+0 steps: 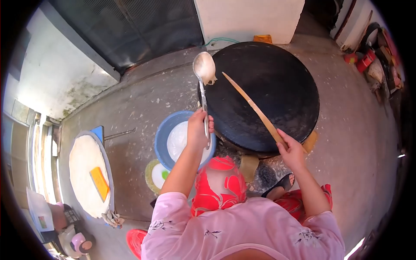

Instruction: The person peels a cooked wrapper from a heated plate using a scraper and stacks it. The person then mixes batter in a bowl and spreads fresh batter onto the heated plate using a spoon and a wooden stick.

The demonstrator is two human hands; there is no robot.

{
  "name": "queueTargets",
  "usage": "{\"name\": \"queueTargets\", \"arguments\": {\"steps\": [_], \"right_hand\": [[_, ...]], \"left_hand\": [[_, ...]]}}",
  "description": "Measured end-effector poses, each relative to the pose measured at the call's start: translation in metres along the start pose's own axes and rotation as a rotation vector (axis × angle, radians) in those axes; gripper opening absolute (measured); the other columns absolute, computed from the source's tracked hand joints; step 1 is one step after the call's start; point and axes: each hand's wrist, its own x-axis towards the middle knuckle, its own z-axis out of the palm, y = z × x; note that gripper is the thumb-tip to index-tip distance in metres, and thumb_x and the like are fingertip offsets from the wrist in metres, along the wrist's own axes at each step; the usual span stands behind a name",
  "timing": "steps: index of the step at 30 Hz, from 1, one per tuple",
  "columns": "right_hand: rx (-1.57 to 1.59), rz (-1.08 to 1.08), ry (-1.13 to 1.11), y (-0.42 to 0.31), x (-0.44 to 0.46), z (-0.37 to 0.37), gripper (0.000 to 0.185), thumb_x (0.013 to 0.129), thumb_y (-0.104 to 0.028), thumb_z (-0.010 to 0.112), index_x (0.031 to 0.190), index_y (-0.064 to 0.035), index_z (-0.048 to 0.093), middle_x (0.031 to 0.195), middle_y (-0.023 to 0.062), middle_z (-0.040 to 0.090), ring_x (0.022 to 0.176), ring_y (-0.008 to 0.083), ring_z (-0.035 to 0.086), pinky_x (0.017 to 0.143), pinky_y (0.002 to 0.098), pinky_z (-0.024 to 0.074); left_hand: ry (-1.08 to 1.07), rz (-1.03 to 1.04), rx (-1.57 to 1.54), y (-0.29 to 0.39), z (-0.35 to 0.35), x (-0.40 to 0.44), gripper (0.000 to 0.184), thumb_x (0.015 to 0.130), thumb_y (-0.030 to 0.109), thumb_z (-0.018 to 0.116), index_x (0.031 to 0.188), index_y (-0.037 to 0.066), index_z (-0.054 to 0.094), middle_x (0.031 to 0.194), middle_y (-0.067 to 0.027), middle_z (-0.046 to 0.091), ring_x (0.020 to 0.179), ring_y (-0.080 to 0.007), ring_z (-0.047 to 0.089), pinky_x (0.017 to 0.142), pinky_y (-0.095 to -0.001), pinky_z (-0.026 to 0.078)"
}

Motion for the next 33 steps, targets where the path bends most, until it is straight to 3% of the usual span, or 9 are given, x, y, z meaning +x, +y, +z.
{"name": "queueTargets", "arguments": {"steps": [3,7,11,15,21,26,28,32,33], "right_hand": [[-0.126,-0.036,-0.07,-0.029,0.017,0.005,0.044,0.074,-0.003,0.057,0.116,-0.014,0.053,0.082,0.0106,0.059,0.072,0.0259,0.057,0.066,0.029,0.0456],[-0.191,-0.116,-0.103,-0.041,0.04,0.024,0.041,0.074,-0.007,0.055,0.113,-0.0163,0.055,0.078,0.0102,0.055,0.07,0.0278,0.055,0.063,0.0352,0.0449],[-0.261,-0.117,-0.12,-0.028,0.048,0.033,0.041,0.073,-0.007,0.055,0.113,-0.016,0.055,0.079,0.0099,0.055,0.072,0.0277,0.056,0.064,0.0355,0.045],[-0.221,-0.134,-0.096,-0.034,0.051,0.029,0.041,0.072,-0.007,0.054,0.113,-0.0154,0.055,0.085,0.0096,0.058,0.077,0.0281,0.057,0.068,0.0355,0.0459],[-0.19,-0.03,-0.103,-0.015,0.044,0.037,0.039,0.071,-0.008,0.055,0.109,-0.0137,0.058,0.095,0.0114,0.06,0.085,0.0285,0.057,0.075,0.034,0.0459],[-0.11,0.041,-0.154,-0.015,0.044,0.033,0.037,0.07,-0.008,0.055,0.106,-0.0133,0.06,0.102,0.0126,0.059,0.09,0.0285,0.057,0.078,0.0334,0.0456],[-0.174,-0.073,-0.081,-0.013,0.041,0.026,0.038,0.07,-0.007,0.055,0.107,-0.0136,0.059,0.093,0.011,0.06,0.085,0.0282,0.058,0.074,0.0336,0.0465],[-0.343,-0.024,-0.081,-0.023,0.032,0.006,0.042,0.071,-0.004,0.055,0.112,-0.014,0.056,0.08,0.0086,0.059,0.074,0.0264,0.058,0.068,0.0316,0.0469],[-0.435,-0.194,-0.07,-0.014,0.031,0.006,0.045,0.069,-0.005,0.055,0.113,-0.0144,0.055,0.077,0.0069,0.056,0.071,0.0249,0.056,0.064,0.0329,0.0464]], "left_hand": [[-0.02,-0.016,0.014,-0.022,0.0,0.015,0.017,0.087,0.01,0.036,0.099,0.004,0.047,0.062,-0.0044,0.049,0.045,-0.0106,0.046,0.036,-0.0217,0.038],[0.085,-0.052,0.024,-0.034,0.007,0.012,0.017,0.086,0.006,0.041,0.101,0.004,0.049,0.061,-0.0027,0.048,0.044,-0.0099,0.046,0.036,-0.0218,0.038],[0.135,-0.032,0.052,-0.038,-0.003,0.006,0.021,0.085,0.004,0.043,0.105,0.003,0.05,0.061,-0.0023,0.048,0.045,-0.0097,0.046,0.037,-0.0215,0.038],[0.173,-0.019,0.079,-0.038,-0.004,-0.004,0.026,0.085,0.004,0.044,0.111,0.0,0.049,0.061,-0.0024,0.048,0.044,-0.0095,0.045,0.037,-0.0213,0.037],[0.217,0.203,0.197,-0.032,0.002,-0.023,0.035,0.083,0.0,0.047,0.117,-0.004,0.046,0.065,-0.0025,0.048,0.047,-0.0085,0.044,0.038,-0.0212,0.036],[0.091,0.074,0.207,-0.042,-0.009,0.019,0.024,0.084,0.003,0.048,0.107,-0.001,0.051,0.062,-0.0019,0.047,0.045,-0.0087,0.043,0.037,-0.022,0.035],[0.127,0.05,0.235,-0.04,-0.009,0.039,0.018,0.084,0.005,0.047,0.101,0.001,0.051,0.061,-0.0027,0.047,0.044,-0.0094,0.043,0.036,-0.0223,0.035],[0.087,0.04,0.235,-0.01,-0.003,0.056,0.021,0.086,0.008,0.043,0.104,0.0,0.049,0.06,-0.0031,0.047,0.043,-0.01,0.043,0.036,-0.0218,0.035],[0.053,0.028,0.136,0.01,0.01,0.049,0.024,0.087,0.011,0.041,0.106,-0.002,0.048,0.06,-0.0039,0.047,0.044,-0.0094,0.043,0.036,-0.0212,0.035]]}}
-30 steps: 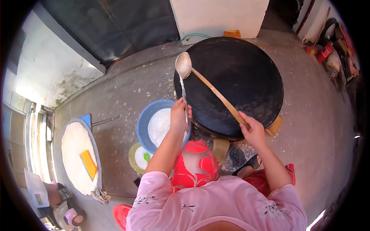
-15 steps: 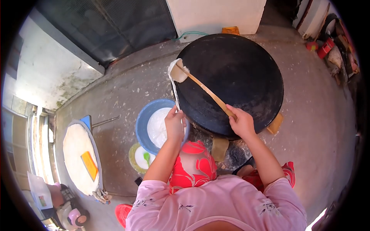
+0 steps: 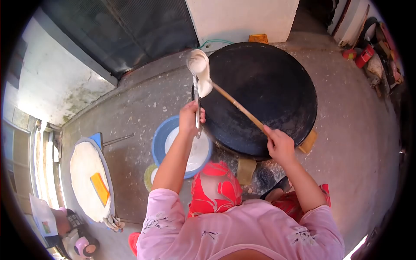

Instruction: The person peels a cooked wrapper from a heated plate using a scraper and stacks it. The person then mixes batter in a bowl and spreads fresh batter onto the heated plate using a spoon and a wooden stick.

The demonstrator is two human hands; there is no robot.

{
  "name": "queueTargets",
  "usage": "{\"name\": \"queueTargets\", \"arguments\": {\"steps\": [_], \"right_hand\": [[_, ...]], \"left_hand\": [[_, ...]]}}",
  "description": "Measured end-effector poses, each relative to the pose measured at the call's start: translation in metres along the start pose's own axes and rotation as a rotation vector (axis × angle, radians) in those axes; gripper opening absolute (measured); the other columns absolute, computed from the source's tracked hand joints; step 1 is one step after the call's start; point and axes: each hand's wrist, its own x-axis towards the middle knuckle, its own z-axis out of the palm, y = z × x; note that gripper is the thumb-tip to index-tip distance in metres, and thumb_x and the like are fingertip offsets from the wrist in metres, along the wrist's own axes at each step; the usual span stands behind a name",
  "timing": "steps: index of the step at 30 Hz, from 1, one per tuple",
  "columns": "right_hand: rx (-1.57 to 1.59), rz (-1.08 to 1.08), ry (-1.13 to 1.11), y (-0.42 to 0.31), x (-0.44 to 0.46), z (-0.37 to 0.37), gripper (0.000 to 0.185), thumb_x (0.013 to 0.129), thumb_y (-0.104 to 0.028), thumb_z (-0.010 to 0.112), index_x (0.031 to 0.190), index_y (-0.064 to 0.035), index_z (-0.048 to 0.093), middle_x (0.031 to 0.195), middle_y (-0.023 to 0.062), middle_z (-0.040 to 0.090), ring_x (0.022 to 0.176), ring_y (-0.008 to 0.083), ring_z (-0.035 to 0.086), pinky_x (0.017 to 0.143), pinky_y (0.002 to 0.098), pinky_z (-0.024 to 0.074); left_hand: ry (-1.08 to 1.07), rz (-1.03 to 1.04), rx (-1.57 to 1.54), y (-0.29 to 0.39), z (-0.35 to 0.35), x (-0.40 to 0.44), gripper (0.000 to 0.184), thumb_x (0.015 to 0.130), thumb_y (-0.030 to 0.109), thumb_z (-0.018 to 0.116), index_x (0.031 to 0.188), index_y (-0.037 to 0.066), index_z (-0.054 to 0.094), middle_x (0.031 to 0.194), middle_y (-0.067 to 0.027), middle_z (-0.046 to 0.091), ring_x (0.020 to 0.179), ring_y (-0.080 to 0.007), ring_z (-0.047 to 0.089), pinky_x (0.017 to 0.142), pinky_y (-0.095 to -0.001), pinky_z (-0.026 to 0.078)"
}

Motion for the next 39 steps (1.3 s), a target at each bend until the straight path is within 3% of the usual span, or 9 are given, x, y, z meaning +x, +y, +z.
{"name": "queueTargets", "arguments": {"steps": [7,12,19,24,27,33,35,37,39], "right_hand": [[-0.266,-0.512,0.056,0.01,0.02,0.038,0.047,0.066,-0.007,0.053,0.113,-0.0116,0.054,0.077,0.0023,0.052,0.065,0.0191,0.051,0.057,0.0308,0.0438],[-0.405,-0.471,0.096,0.005,0.07,0.051,0.044,0.07,-0.009,0.051,0.114,-0.0119,0.054,0.078,0.0036,0.052,0.067,0.0192,0.052,0.06,0.0315,0.0438],[0.378,0.032,0.051,-0.011,0.067,0.073,0.04,0.069,-0.008,0.056,0.108,-0.0158,0.059,0.072,0.009,0.055,0.067,0.0279,0.056,0.063,0.035,0.0465],[-0.315,-0.217,0.05,-0.004,0.097,0.071,0.048,0.07,-0.008,0.056,0.116,-0.0158,0.051,0.075,0.0067,0.05,0.064,0.0242,0.054,0.057,0.0366,0.0469],[0.354,0.155,-0.012,0.001,0.101,0.079,0.04,0.069,-0.005,0.053,0.108,-0.0138,0.059,0.077,0.0082,0.058,0.072,0.0234,0.059,0.065,0.0326,0.0488],[-0.271,-0.037,0.0,-0.003,0.094,0.065,0.04,0.068,-0.011,0.054,0.107,-0.0138,0.06,0.079,0.0093,0.058,0.078,0.0251,0.059,0.069,0.036,0.048],[-0.281,-0.027,0.037,0.006,0.101,0.068,0.038,0.067,-0.011,0.055,0.105,-0.0116,0.06,0.079,0.0107,0.057,0.078,0.0258,0.058,0.068,0.0362,0.048],[0.296,0.096,0.055,-0.004,0.094,0.07,0.038,0.066,-0.011,0.055,0.104,-0.0123,0.061,0.078,0.011,0.055,0.076,0.0261,0.058,0.066,0.0364,0.0479],[0.168,-0.073,0.01,-0.017,0.067,0.068,0.041,0.065,-0.008,0.055,0.105,-0.0142,0.06,0.071,0.0102,0.053,0.068,0.0262,0.057,0.063,0.0348,0.0479]], "left_hand": [[-0.526,-0.268,-0.8,0.066,0.004,-0.019,0.034,0.091,0.014,0.032,0.117,-0.006,0.039,0.067,-0.0058,0.044,0.048,-0.0088,0.04,0.036,-0.0195,0.033],[-0.775,-0.357,-1.195,0.085,0.02,-0.032,0.039,0.09,0.005,0.027,0.125,-0.013,0.028,0.065,-0.0057,0.041,0.044,-0.0112,0.042,0.035,-0.0229,0.039],[-0.823,-0.331,-1.312,0.081,0.012,-0.044,0.038,0.09,0.003,0.028,0.124,-0.013,0.028,0.062,-0.0061,0.042,0.043,-0.0116,0.043,0.034,-0.0231,0.039],[-0.774,-0.36,-1.458,0.073,0.002,-0.061,0.038,0.088,-0.001,0.029,0.123,-0.016,0.029,0.06,-0.0071,0.043,0.04,-0.0117,0.045,0.03,-0.0227,0.038],[-0.786,-0.365,-1.496,0.069,-0.006,-0.074,0.038,0.087,-0.002,0.03,0.123,-0.015,0.03,0.059,-0.0079,0.044,0.038,-0.0119,0.046,0.029,-0.0229,0.039],[-0.771,-0.341,-1.519,0.061,-0.017,-0.087,0.039,0.087,-0.002,0.031,0.124,-0.015,0.029,0.057,-0.0083,0.044,0.037,-0.0121,0.046,0.029,-0.0231,0.039],[-0.722,-0.336,-1.509,0.056,-0.028,-0.095,0.039,0.087,-0.001,0.031,0.123,-0.014,0.03,0.057,-0.0081,0.044,0.037,-0.0117,0.045,0.029,-0.0227,0.039],[-0.718,-0.313,-1.448,0.046,-0.045,-0.098,0.039,0.088,0.002,0.029,0.123,-0.014,0.03,0.06,-0.0086,0.043,0.041,-0.0125,0.043,0.031,-0.0218,0.04],[-0.698,-0.309,-1.413,0.034,-0.063,-0.103,0.039,0.088,0.002,0.03,0.122,-0.014,0.032,0.059,-0.0081,0.042,0.041,-0.0122,0.043,0.033,-0.0215,0.039]]}}
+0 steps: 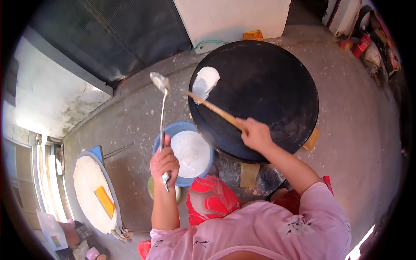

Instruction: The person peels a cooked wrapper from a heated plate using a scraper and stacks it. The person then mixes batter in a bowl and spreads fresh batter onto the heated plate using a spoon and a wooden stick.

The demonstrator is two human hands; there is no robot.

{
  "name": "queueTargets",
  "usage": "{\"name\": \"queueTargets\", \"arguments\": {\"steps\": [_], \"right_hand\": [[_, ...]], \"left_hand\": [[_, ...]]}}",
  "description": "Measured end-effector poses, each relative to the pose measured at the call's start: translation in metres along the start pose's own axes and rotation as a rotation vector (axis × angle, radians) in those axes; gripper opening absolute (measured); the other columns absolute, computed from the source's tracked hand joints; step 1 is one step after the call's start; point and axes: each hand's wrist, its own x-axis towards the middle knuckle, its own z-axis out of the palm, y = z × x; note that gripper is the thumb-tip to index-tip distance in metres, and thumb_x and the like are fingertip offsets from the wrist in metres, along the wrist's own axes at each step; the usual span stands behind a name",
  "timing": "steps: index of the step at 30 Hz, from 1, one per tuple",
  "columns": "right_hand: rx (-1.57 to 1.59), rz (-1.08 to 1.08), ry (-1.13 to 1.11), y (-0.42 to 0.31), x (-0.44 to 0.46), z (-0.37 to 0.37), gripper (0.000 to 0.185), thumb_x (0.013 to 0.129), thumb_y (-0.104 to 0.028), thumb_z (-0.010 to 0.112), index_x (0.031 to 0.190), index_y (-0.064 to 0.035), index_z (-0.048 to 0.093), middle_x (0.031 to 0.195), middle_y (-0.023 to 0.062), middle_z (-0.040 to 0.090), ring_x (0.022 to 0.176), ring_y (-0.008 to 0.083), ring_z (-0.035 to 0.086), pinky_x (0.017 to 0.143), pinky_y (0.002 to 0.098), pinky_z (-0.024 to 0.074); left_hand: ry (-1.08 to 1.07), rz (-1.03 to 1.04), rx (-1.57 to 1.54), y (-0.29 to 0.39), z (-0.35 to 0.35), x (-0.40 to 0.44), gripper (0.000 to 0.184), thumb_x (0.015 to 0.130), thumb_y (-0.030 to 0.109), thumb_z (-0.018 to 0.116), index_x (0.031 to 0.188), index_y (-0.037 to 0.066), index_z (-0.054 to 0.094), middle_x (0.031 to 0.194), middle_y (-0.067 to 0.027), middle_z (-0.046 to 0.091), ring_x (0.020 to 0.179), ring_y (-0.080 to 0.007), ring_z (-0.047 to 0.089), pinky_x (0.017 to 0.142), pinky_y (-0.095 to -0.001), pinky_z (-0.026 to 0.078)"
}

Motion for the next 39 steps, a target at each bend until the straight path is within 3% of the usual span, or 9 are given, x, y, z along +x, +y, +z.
{"name": "queueTargets", "arguments": {"steps": [5,9,14,19,20,23,29,33,39], "right_hand": [[-0.512,-0.042,0.105,0.045,0.04,-0.011,0.042,0.069,-0.007,0.055,0.11,-0.0151,0.056,0.073,0.0066,0.05,0.063,0.0239,0.054,0.056,0.0364,0.0466],[0.016,0.173,0.134,0.022,0.025,0.008,0.038,0.069,-0.009,0.052,0.105,-0.015,0.061,0.08,0.0104,0.057,0.079,0.027,0.059,0.07,0.0354,0.0475],[-0.486,0.058,0.101,0.057,0.054,-0.003,0.043,0.068,-0.009,0.055,0.11,-0.0154,0.056,0.078,0.0082,0.053,0.07,0.0265,0.057,0.059,0.0377,0.0475],[-0.037,0.122,0.16,0.013,0.037,0.018,0.039,0.069,-0.01,0.053,0.108,-0.0147,0.058,0.086,0.0073,0.059,0.085,0.0256,0.059,0.07,0.0382,0.0483],[-0.127,0.121,-0.035,-0.008,0.038,0.011,0.041,0.068,-0.008,0.054,0.109,-0.0133,0.056,0.083,0.0076,0.058,0.08,0.0263,0.059,0.068,0.0386,0.0484],[-0.517,0.09,0.012,0.024,0.074,0.007,0.042,0.067,-0.006,0.055,0.108,-0.0092,0.051,0.085,0.0089,0.055,0.071,0.0254,0.058,0.06,0.0378,0.0486],[-0.083,0.206,0.071,0.024,0.037,0.009,0.041,0.069,-0.009,0.053,0.11,-0.0151,0.058,0.084,0.0097,0.057,0.082,0.0281,0.058,0.073,0.0361,0.0478],[-0.531,0.156,0.158,0.07,0.062,-0.009,0.043,0.07,-0.008,0.053,0.111,-0.018,0.056,0.076,0.0084,0.052,0.067,0.0261,0.057,0.057,0.0381,0.0465],[-0.214,0.247,0.095,0.029,0.068,0.013,0.046,0.068,-0.009,0.054,0.114,-0.015,0.054,0.09,0.0105,0.057,0.083,0.0279,0.058,0.072,0.0378,0.0472]], "left_hand": [[0.242,0.171,-0.061,0.012,-0.038,-0.043,0.037,0.088,0.004,0.031,0.119,-0.014,0.036,0.059,-0.0052,0.041,0.041,-0.0112,0.04,0.036,-0.022,0.037],[0.403,0.285,-0.154,0.023,-0.076,-0.07,0.035,0.088,0.006,0.031,0.114,-0.014,0.04,0.057,-0.002,0.04,0.041,-0.0101,0.038,0.037,-0.0214,0.035],[0.51,0.372,-0.249,0.031,-0.104,-0.087,0.034,0.089,0.011,0.031,0.11,-0.014,0.043,0.058,-0.0024,0.042,0.042,-0.0102,0.04,0.037,-0.0213,0.035],[0.541,0.38,-0.245,0.036,-0.104,-0.086,0.034,0.09,0.012,0.03,0.108,-0.012,0.045,0.059,-0.0028,0.043,0.041,-0.0108,0.04,0.037,-0.0213,0.035],[0.541,0.377,-0.248,0.035,-0.104,-0.084,0.034,0.09,0.012,0.03,0.108,-0.012,0.045,0.059,-0.0028,0.043,0.041,-0.0108,0.04,0.037,-0.0213,0.035],[0.577,0.403,-0.203,0.033,-0.105,-0.084,0.034,0.09,0.012,0.03,0.108,-0.011,0.045,0.059,-0.0027,0.043,0.041,-0.0106,0.04,0.037,-0.022,0.035],[0.571,0.38,-0.231,0.041,-0.107,-0.086,0.034,0.089,0.012,0.03,0.107,-0.013,0.044,0.059,-0.0027,0.043,0.042,-0.0105,0.04,0.037,-0.0219,0.035],[0.57,0.369,-0.206,0.041,-0.11,-0.088,0.035,0.09,0.013,0.029,0.107,-0.013,0.044,0.059,-0.0029,0.043,0.043,-0.0107,0.041,0.037,-0.0221,0.036],[0.567,0.381,-0.203,0.043,-0.11,-0.084,0.034,0.09,0.012,0.029,0.107,-0.014,0.043,0.058,-0.0026,0.042,0.043,-0.0113,0.04,0.038,-0.0226,0.036]]}}
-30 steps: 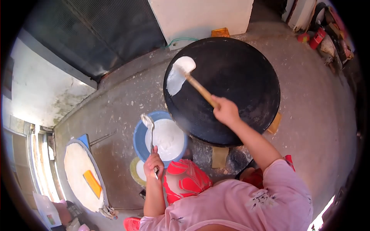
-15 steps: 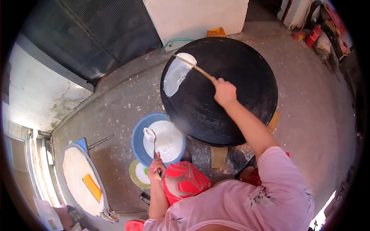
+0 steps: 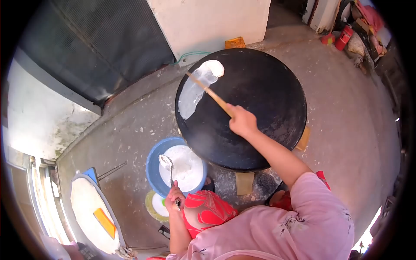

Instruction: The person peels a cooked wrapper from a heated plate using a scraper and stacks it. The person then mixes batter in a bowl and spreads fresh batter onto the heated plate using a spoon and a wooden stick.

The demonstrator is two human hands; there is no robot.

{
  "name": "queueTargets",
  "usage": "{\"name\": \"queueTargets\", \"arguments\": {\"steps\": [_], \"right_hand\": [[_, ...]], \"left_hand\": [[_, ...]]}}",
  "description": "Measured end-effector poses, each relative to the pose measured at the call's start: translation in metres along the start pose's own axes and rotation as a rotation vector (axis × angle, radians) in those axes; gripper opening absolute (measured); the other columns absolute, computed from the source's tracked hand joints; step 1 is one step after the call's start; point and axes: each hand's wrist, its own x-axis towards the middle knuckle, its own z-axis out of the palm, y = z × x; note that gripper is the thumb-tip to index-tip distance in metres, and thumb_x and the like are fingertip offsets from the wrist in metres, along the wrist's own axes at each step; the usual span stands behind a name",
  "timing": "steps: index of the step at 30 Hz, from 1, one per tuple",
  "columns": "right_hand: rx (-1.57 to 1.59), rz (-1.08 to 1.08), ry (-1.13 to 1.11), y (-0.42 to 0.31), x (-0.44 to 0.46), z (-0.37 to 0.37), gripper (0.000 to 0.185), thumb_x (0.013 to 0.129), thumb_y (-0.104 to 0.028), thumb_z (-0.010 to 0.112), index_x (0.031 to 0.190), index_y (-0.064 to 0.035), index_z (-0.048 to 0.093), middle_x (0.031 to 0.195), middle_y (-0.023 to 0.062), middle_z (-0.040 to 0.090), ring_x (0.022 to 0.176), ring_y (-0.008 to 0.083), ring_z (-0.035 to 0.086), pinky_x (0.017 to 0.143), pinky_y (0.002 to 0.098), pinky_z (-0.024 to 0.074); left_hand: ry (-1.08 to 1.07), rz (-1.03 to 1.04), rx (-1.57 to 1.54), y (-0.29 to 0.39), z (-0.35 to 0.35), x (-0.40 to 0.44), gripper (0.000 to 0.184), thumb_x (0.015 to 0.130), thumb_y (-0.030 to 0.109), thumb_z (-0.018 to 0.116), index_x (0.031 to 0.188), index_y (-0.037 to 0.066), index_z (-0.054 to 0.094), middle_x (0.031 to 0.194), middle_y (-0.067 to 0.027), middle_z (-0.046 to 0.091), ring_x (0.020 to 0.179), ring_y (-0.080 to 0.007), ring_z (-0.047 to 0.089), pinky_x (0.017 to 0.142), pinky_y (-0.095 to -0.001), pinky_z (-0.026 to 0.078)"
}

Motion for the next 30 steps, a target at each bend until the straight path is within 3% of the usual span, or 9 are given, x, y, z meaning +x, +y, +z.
{"name": "queueTargets", "arguments": {"steps": [3,7,9,14,18,21,23,28,30], "right_hand": [[-0.355,0.017,-0.012,0.01,0.033,-0.009,0.048,0.067,-0.005,0.053,0.115,-0.0145,0.052,0.087,0.0084,0.055,0.076,0.0255,0.058,0.065,0.0377,0.0479],[-0.073,0.18,0.03,0.03,0.02,-0.017,0.046,0.069,-0.008,0.052,0.115,-0.017,0.052,0.089,0.0122,0.056,0.078,0.0302,0.058,0.067,0.0396,0.048],[0.009,0.011,0.08,0.015,-0.018,-0.012,0.046,0.068,-0.008,0.052,0.114,-0.0153,0.052,0.09,0.0116,0.056,0.08,0.03,0.058,0.068,0.0408,0.0478],[-0.332,0.093,0.041,0.062,0.026,-0.035,0.049,0.069,-0.006,0.055,0.117,-0.0154,0.051,0.081,0.0083,0.053,0.075,0.026,0.057,0.063,0.0365,0.0472],[0.061,0.297,-0.014,0.031,0.01,-0.025,0.052,0.068,-0.009,0.049,0.12,-0.0134,0.048,0.118,0.0115,0.051,0.101,0.0288,0.053,0.089,0.0346,0.041],[-0.227,0.017,-0.091,0.007,0.018,-0.01,0.052,0.069,-0.01,0.055,0.121,-0.0092,0.045,0.093,0.0127,0.056,0.081,0.028,0.059,0.069,0.0375,0.0491],[-0.395,0.131,0.008,0.034,0.049,-0.016,0.051,0.068,-0.006,0.056,0.117,-0.0114,0.047,0.087,0.0098,0.054,0.076,0.0279,0.059,0.063,0.0383,0.0489],[-0.077,0.266,0.04,0.023,-0.009,-0.03,0.051,0.069,-0.01,0.051,0.119,-0.011,0.045,0.093,0.0155,0.053,0.08,0.0355,0.057,0.07,0.0451,0.0471],[-0.131,0.065,-0.039,0.015,-0.029,-0.023,0.055,0.068,-0.008,0.052,0.122,-0.0097,0.041,0.092,0.0152,0.052,0.078,0.0331,0.058,0.069,0.0425,0.048]], "left_hand": [[-0.003,-0.032,0.026,-0.003,0.001,0.0,0.033,0.09,0.011,0.029,0.107,-0.014,0.043,0.058,-0.0026,0.042,0.043,-0.0111,0.04,0.038,-0.0226,0.035],[-0.026,-0.077,0.014,0.008,-0.003,0.002,0.033,0.09,0.011,0.029,0.106,-0.014,0.044,0.058,-0.0024,0.042,0.043,-0.011,0.04,0.038,-0.0223,0.035],[-0.004,-0.019,0.043,0.006,-0.001,0.002,0.033,0.09,0.01,0.03,0.106,-0.015,0.043,0.058,-0.0026,0.042,0.043,-0.0109,0.04,0.038,-0.022,0.035],[0.025,-0.001,0.072,0.014,-0.008,0.002,0.032,0.089,0.009,0.031,0.107,-0.014,0.043,0.059,-0.003,0.042,0.043,-0.0107,0.04,0.038,-0.0221,0.035],[0.017,0.012,0.09,0.014,-0.003,0.006,0.032,0.088,0.008,0.03,0.108,-0.014,0.043,0.059,-0.003,0.042,0.044,-0.0109,0.04,0.039,-0.0218,0.035],[0.038,0.032,0.093,0.008,-0.003,0.007,0.031,0.088,0.007,0.031,0.108,-0.014,0.043,0.059,-0.0028,0.042,0.044,-0.0109,0.04,0.039,-0.0216,0.035],[-0.001,-0.028,0.089,0.013,-0.007,0.008,0.031,0.088,0.008,0.031,0.107,-0.014,0.043,0.059,-0.0023,0.042,0.044,-0.0108,0.04,0.039,-0.0219,0.035],[0.044,-0.009,0.068,0.014,0.001,0.006,0.031,0.089,0.008,0.031,0.107,-0.014,0.044,0.059,-0.0021,0.042,0.044,-0.0109,0.04,0.039,-0.0224,0.036],[0.07,0.025,0.101,0.015,0.001,0.01,0.031,0.089,0.008,0.031,0.107,-0.014,0.044,0.059,-0.002,0.041,0.044,-0.0109,0.04,0.039,-0.0224,0.035]]}}
